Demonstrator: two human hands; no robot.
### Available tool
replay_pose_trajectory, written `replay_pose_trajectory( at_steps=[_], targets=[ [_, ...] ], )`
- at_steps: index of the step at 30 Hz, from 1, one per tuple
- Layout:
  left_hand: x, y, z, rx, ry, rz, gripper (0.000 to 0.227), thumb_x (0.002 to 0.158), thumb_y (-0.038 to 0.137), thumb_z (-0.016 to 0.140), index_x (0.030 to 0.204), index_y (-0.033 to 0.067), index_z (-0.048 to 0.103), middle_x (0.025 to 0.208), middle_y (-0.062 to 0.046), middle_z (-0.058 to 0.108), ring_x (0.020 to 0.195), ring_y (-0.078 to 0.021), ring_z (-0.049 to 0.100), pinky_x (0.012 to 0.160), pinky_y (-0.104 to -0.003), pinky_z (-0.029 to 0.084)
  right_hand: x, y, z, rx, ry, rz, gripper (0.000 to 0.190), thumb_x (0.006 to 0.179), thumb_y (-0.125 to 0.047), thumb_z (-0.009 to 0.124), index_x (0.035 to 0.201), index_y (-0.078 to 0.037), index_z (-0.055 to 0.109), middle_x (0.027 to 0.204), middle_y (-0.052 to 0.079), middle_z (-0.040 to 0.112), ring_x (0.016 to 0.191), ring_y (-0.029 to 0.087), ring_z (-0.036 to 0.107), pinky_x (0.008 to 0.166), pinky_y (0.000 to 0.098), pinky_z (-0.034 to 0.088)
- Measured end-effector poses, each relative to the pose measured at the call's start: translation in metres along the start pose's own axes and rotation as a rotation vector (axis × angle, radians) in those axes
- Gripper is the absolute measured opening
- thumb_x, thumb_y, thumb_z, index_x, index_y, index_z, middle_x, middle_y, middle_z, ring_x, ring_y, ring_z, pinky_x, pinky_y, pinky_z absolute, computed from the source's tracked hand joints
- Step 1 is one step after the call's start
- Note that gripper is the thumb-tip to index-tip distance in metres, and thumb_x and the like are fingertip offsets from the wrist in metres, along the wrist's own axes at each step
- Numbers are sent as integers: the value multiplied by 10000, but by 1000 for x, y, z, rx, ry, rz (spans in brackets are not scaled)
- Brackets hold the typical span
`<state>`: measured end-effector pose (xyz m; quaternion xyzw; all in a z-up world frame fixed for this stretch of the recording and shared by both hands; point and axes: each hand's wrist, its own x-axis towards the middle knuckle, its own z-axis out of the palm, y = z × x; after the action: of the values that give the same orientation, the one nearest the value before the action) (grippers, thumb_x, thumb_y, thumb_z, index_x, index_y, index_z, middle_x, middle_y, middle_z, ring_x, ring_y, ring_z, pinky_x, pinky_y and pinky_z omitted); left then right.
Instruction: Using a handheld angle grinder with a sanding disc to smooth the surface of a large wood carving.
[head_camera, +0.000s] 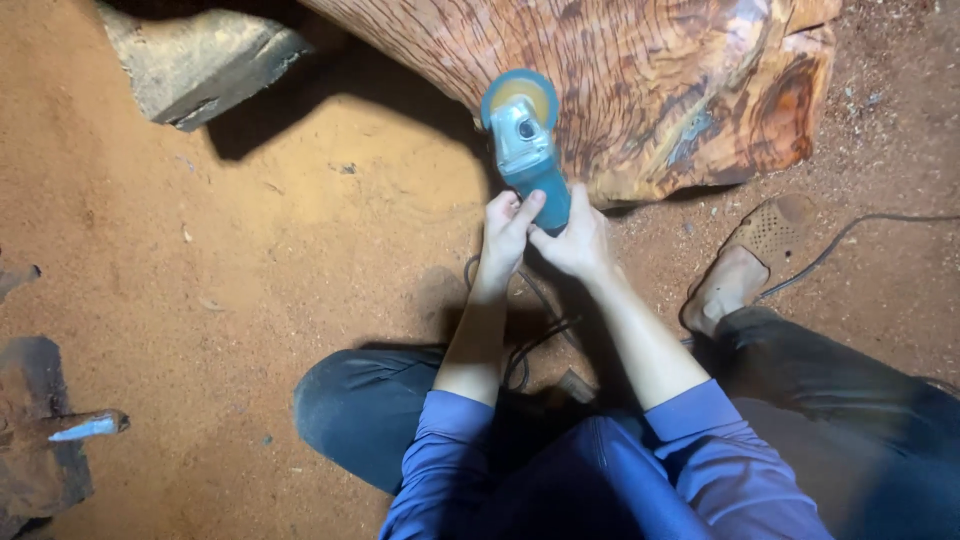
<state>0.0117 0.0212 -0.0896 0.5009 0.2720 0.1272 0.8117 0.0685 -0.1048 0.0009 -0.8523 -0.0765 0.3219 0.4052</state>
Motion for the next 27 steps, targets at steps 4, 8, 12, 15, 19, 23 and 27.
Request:
replay_pose_trajectory(
  at_steps=[4, 8, 12, 15, 19, 23, 27],
  targets=[
    [-2, 13, -11, -30, 101, 20, 291, 959, 240, 740, 865, 27, 565, 710, -24, 576, 549, -141, 681, 429, -234, 552, 9, -11, -1, -111, -59, 5, 650, 756, -578, 745, 1224, -200, 498, 1156, 171, 692, 1159, 397, 662, 969, 545, 517],
    [-3, 14, -4, 8, -1, 12, 244, 991, 234, 706, 940, 16, 608, 746, -42, 628, 627, -181, 725, 502, -312, 603, 4, -12, 0, -75, -14, 49, 608, 764, -510, 756, 1225, -209, 499, 1143, 169, 702, 1143, 412, 668, 977, 544, 514],
    [-21, 45, 34, 113, -108, 30, 246, 993, 242, 715, 1043, 6, 668, 867, -100, 714, 828, -148, 708, 647, -344, 629, -19, -20, -4, 33, 130, 102, 553, 824, -478, 754, 1203, -178, 485, 1119, 173, 707, 1120, 395, 683, 964, 527, 532],
    [-19, 53, 48, 196, -166, 63, 252, 994, 252, 724, 1079, 17, 690, 907, -117, 734, 906, -141, 696, 754, -361, 625, -19, -5, 7, 153, 214, 130, 556, 808, -392, 795, 1217, -200, 471, 1131, 145, 707, 1152, 376, 669, 978, 529, 531],
    [-32, 76, 67, 382, -99, 118, 239, 950, 255, 769, 1014, 36, 696, 829, -74, 715, 863, -135, 666, 700, -363, 613, -5, 12, 14, 202, 156, 142, 562, 792, -443, 796, 1192, -191, 494, 1107, 147, 710, 1154, 370, 663, 981, 515, 532],
    [-41, 78, 55, 672, 79, 121, 298, 910, 339, 787, 1009, 77, 685, 809, -133, 736, 845, -213, 712, 739, -413, 609, 7, 25, 33, 292, 46, -19, 626, 711, -401, 831, 1203, -110, 577, 1089, 244, 704, 1136, 458, 647, 952, 591, 517],
    [-43, 57, 34, 819, 224, 112, 311, 890, 446, 792, 926, 158, 682, 742, -88, 734, 817, -211, 750, 728, -399, 597, 3, 19, 43, 252, -6, 34, 569, 701, -406, 843, 1157, -144, 623, 1075, 187, 730, 1133, 407, 670, 961, 548, 533]
  ],
)
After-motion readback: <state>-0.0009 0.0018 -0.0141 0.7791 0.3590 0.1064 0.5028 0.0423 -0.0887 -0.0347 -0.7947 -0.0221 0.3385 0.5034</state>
